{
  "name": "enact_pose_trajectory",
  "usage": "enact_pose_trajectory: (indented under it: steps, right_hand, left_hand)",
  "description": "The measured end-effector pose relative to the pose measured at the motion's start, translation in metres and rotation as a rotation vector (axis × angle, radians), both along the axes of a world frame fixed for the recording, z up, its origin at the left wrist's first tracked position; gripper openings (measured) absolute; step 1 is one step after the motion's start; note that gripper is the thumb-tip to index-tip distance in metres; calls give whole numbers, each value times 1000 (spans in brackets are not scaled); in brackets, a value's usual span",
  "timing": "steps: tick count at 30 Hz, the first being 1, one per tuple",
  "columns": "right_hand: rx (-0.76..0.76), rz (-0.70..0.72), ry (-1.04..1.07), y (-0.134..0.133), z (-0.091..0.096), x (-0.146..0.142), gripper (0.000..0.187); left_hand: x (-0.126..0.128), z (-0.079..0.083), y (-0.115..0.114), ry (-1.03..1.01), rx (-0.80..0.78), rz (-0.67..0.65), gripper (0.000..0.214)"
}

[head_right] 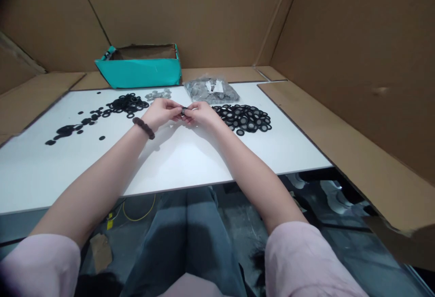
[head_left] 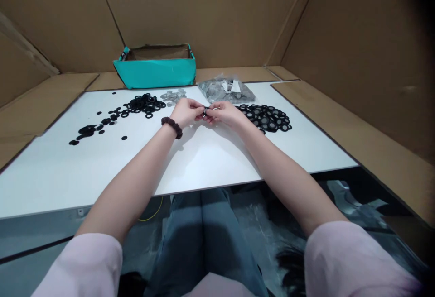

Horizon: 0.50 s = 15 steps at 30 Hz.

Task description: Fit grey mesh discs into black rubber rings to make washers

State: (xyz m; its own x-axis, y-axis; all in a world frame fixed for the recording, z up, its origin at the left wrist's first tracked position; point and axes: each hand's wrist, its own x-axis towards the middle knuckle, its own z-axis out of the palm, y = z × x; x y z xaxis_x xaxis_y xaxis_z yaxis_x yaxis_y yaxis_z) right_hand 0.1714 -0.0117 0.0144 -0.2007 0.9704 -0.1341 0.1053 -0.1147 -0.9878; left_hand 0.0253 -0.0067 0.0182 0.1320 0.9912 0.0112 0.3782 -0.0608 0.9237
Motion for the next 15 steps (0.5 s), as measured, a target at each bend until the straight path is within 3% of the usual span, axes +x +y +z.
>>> enact_pose_trajectory:
  steps: [7,15]
  right_hand:
    - [117,-10,-56,1,-3,-3,26]
    - [117,-60,-90,1,-3,0,26]
  left_hand:
    - [0,-4,5,53,5,18,3]
    - [5,-9,2,45,8,53,5]
